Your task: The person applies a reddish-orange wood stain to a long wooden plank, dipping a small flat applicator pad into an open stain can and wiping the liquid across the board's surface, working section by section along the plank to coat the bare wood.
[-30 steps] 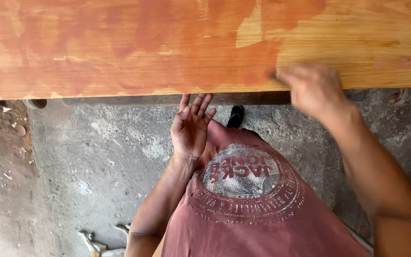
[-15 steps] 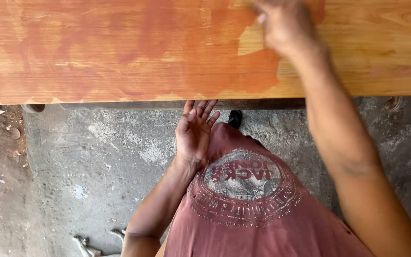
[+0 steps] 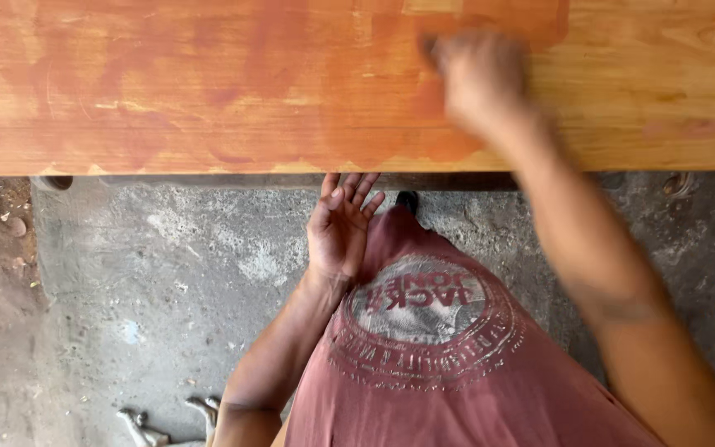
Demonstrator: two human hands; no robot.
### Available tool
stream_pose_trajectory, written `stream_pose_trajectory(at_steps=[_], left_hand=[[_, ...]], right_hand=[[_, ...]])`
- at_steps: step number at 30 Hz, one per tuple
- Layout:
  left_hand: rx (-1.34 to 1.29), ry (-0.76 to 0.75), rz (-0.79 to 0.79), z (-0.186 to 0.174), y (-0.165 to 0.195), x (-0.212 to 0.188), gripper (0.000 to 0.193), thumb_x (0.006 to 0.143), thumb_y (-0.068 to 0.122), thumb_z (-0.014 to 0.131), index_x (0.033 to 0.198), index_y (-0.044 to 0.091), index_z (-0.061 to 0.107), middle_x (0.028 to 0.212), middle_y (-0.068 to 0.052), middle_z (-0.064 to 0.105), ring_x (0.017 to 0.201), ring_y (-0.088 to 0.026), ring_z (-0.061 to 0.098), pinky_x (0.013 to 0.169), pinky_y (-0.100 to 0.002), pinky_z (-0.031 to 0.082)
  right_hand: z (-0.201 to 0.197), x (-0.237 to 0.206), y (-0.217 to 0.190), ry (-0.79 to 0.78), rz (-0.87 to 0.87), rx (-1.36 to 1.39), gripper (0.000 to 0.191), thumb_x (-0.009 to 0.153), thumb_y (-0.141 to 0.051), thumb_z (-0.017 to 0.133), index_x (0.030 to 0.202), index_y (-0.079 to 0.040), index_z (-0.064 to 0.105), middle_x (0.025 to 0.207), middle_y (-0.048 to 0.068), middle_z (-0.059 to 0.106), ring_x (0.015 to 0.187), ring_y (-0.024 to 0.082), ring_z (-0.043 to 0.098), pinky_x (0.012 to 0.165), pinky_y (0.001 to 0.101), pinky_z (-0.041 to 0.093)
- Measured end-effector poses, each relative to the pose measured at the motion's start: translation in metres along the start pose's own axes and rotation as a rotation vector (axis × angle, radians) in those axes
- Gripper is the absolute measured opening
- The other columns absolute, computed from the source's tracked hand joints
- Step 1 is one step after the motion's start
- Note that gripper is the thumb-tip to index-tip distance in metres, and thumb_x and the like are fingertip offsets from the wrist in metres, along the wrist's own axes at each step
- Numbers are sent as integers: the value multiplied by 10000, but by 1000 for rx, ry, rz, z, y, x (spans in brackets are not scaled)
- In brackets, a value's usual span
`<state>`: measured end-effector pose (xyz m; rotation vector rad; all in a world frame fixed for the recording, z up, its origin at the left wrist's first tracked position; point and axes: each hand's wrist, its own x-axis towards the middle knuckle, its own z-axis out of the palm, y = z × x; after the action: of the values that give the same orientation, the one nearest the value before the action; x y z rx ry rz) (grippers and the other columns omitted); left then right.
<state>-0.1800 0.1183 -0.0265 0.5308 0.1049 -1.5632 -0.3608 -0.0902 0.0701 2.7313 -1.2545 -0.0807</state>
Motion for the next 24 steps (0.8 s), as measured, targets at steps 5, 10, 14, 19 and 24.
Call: stream_pose_trajectory(at_steps=[5,10,14,19,24], left_hand=[[-56,-18,36,-1,-6,0,559,945,237,628,1446,116,411,1429,-170,505,1438,-368,439,1147,-523,399],[-34,6,33,-2,-8,0,561,917,241,617,1435,150,421,1452,-149,509,1423,-350,441,1127,-504,397],[-46,-38,57,-2,-6,2,560,952,243,625,1452,82,431,1441,-192,508,1439,-380,437,1180,-521,388],[-12,4,61,1,-9,0,583,923,244,628,1450,124,410,1463,-175,499,1452,-357,415,1169,-517,370],[-13,31,59,2,-9,-3,598,914,247,619,1463,126,414,1458,-176,503,1450,-362,421,1161,-515,368]], right_hand=[[0,-15,-15,-44,-341,471,335,881,31,526,1082,-84,768,907,143,782,802,263,749,697,416,607],[31,76,42,-225,433,402,248,1102,-239,533,1143,-61,700,922,179,715,773,297,706,695,453,578],[38,45,9,271,-224,75,263,992,-13,543,1186,22,718,1178,195,764,971,277,732,762,408,604],[15,30,55,-138,-212,150,305,950,-67,562,1200,-66,736,1077,145,760,951,273,728,784,435,599],[40,72,93,-208,229,270,278,1011,-70,583,1222,-98,763,954,135,747,816,262,702,666,436,556]])
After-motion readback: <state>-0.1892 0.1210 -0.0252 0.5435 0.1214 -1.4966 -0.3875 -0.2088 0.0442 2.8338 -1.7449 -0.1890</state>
